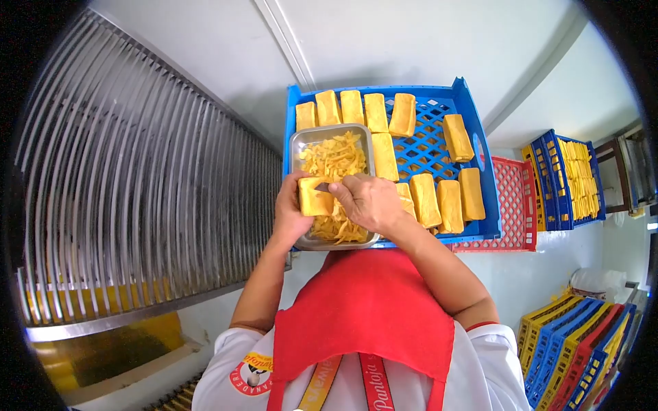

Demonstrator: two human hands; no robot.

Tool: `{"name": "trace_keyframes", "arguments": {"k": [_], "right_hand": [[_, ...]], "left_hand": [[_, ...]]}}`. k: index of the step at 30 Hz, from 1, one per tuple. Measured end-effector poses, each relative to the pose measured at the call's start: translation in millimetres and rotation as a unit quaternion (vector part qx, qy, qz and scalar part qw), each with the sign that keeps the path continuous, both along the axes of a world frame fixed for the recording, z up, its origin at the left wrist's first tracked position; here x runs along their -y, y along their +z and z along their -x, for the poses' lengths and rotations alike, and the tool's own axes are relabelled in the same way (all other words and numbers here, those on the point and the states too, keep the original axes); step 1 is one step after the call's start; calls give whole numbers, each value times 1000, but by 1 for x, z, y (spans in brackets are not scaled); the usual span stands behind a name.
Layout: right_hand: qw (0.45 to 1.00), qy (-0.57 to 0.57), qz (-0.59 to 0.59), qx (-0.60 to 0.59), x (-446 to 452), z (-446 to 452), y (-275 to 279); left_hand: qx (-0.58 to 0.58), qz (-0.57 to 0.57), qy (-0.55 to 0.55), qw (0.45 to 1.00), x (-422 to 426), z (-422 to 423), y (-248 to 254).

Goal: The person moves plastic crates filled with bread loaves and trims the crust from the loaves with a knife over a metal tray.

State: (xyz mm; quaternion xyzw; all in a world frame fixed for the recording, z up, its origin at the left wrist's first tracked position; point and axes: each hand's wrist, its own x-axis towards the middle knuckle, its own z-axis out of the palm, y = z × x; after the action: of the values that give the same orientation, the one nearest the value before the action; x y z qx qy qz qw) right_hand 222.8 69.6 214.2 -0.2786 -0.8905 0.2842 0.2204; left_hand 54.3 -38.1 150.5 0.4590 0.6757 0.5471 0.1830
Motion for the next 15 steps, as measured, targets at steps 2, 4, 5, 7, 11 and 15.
{"name": "trace_keyframes", "arguments": {"k": [2,4,5,7,11,15], "right_hand": [[1000,7,-1,-7,-1,2,-3],[1000,17,-1,-14,-2,2,-4],[999,34,-1,10,-2,1,-4],[998,51,-2,33,-4,1,-4],[987,95,44,123,-5,1,-4],[988,59,93,111,-5,-4,-14]], "left_hand": [[-3,-4,-8,1000,-1,-3,3],[-1,5,6,1000,-2,-3,1],[-1,5,7,1000,-2,-4,3],[-37,6,6,999,-2,-6,7],[-25,2,7,1000,-5,-6,7],[-215,-49,96,971,-5,8,5]]}}
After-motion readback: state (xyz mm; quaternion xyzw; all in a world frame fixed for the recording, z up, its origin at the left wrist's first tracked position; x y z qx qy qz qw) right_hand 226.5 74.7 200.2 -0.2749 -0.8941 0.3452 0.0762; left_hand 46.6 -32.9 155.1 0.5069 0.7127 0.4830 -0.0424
